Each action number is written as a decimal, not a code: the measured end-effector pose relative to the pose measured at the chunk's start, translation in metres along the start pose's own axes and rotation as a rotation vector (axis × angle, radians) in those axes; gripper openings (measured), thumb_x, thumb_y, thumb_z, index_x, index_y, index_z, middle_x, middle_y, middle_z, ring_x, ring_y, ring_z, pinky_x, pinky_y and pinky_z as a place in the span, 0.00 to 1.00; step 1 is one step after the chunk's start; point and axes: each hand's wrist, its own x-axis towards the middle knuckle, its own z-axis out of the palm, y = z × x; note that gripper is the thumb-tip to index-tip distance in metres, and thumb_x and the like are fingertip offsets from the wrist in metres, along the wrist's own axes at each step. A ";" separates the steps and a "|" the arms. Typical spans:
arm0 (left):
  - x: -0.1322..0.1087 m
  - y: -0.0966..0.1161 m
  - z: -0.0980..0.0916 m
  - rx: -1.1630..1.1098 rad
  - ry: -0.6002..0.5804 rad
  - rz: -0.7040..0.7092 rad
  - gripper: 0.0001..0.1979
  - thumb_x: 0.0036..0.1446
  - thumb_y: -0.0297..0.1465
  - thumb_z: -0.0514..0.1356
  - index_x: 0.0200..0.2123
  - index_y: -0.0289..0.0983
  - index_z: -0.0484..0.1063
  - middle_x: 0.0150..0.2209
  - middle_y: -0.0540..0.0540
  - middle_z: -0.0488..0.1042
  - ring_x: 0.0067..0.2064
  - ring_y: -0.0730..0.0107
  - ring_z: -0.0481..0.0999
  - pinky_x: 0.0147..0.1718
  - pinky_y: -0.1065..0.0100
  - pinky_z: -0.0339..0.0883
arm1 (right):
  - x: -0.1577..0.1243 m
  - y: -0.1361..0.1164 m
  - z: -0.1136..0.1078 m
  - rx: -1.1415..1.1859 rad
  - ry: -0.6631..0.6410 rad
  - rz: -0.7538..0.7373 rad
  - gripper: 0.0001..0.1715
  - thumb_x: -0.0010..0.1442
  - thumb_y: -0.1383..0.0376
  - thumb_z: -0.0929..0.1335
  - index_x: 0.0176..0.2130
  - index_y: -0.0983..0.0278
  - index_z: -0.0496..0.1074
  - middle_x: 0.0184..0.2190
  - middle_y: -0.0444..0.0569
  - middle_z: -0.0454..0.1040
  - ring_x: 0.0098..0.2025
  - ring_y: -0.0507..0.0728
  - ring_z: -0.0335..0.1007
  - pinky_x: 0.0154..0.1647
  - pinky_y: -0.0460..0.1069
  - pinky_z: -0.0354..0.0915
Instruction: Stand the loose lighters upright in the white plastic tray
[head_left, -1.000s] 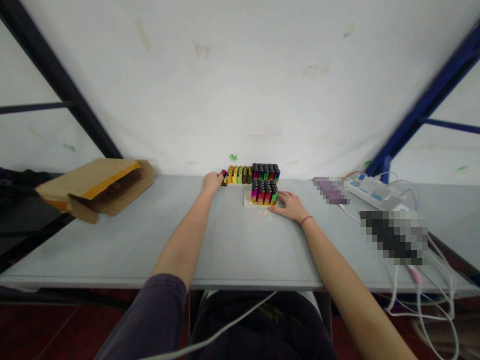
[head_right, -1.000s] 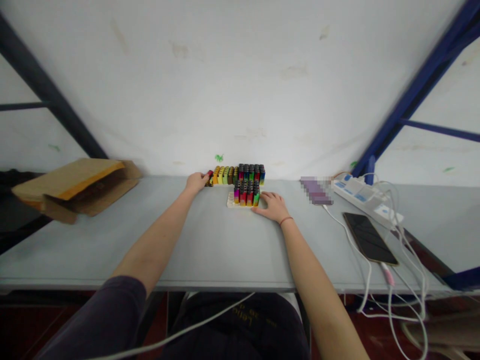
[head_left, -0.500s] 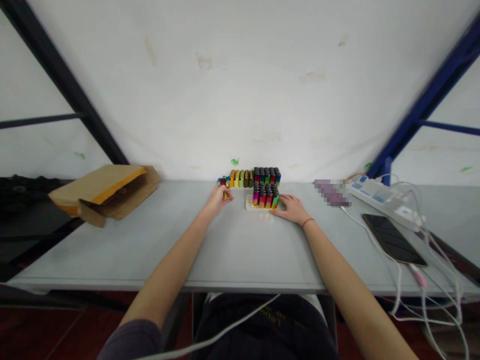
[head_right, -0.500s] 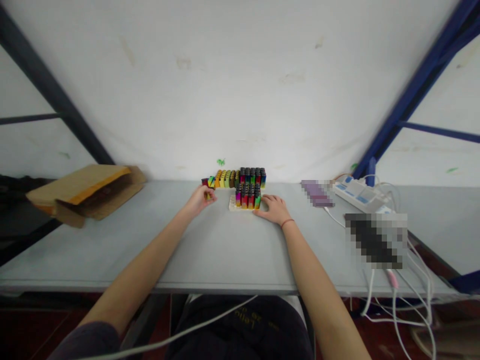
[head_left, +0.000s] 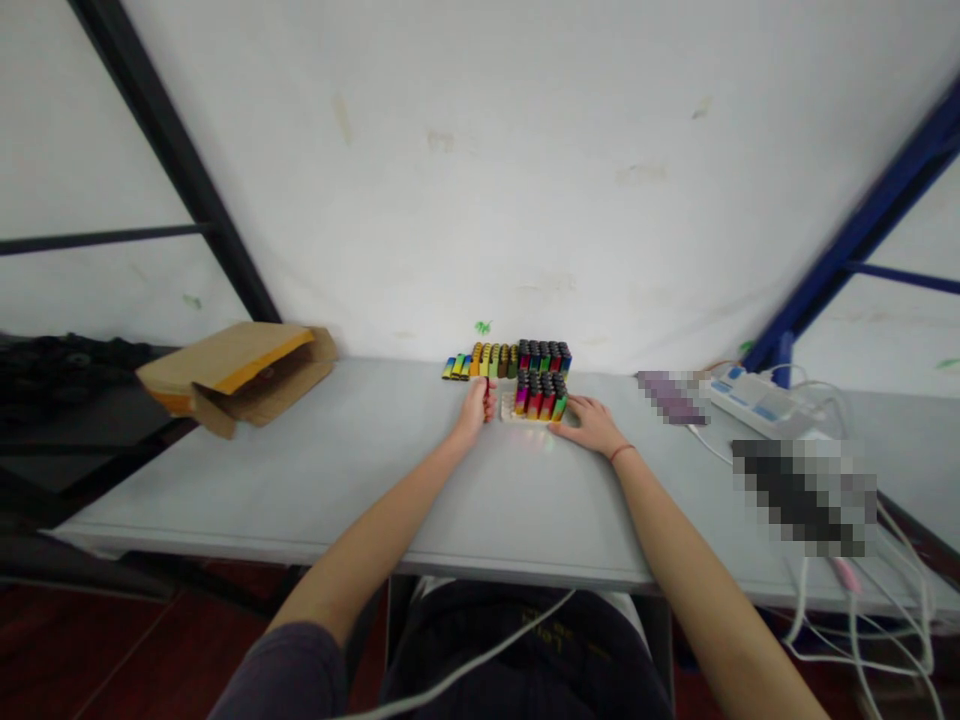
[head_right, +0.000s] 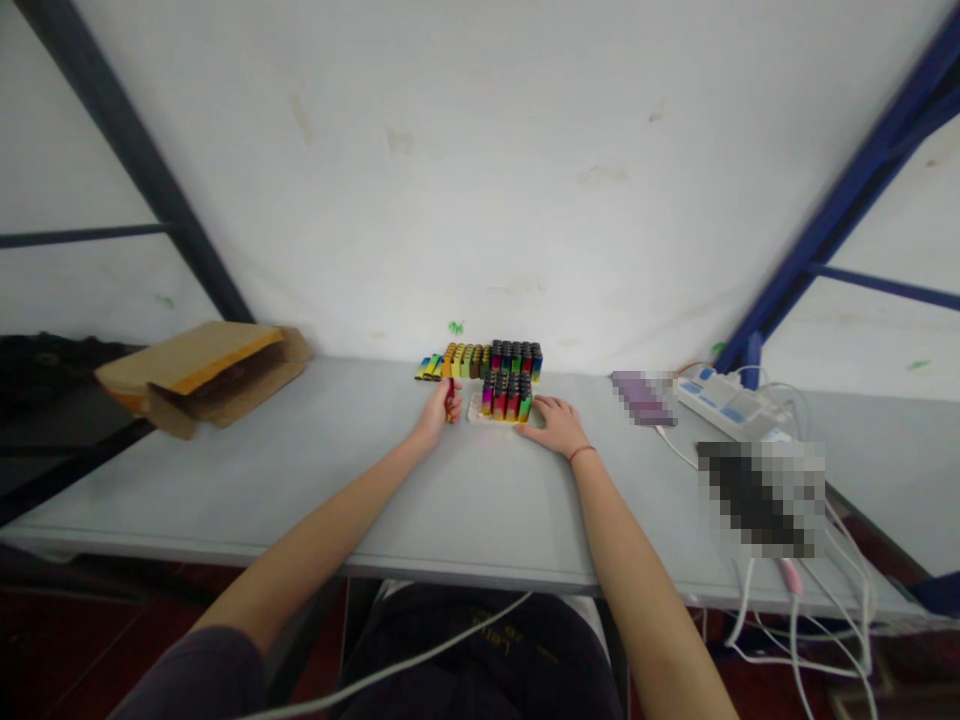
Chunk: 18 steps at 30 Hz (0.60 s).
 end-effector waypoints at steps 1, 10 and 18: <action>0.000 0.001 -0.001 -0.013 -0.007 -0.046 0.23 0.66 0.50 0.51 0.28 0.39 0.62 0.16 0.58 0.54 0.14 0.80 0.51 0.15 0.75 0.46 | 0.001 -0.001 0.000 0.000 0.000 0.008 0.40 0.62 0.41 0.68 0.62 0.62 0.69 0.66 0.57 0.68 0.67 0.69 0.60 0.66 0.62 0.57; -0.003 0.006 -0.001 -0.039 0.051 -0.204 0.23 0.63 0.46 0.46 0.19 0.41 0.54 0.13 0.58 0.46 0.13 0.79 0.43 0.15 0.73 0.37 | 0.006 0.000 0.003 -0.034 -0.004 0.032 0.43 0.60 0.37 0.68 0.62 0.59 0.68 0.66 0.57 0.67 0.66 0.72 0.60 0.64 0.65 0.56; -0.010 0.006 0.003 -0.066 0.204 -0.112 0.21 0.64 0.40 0.45 0.20 0.40 0.54 0.13 0.57 0.47 0.14 0.79 0.44 0.15 0.74 0.36 | 0.002 0.001 0.003 -0.028 -0.002 0.007 0.40 0.62 0.41 0.68 0.63 0.61 0.68 0.66 0.56 0.68 0.67 0.70 0.59 0.65 0.63 0.56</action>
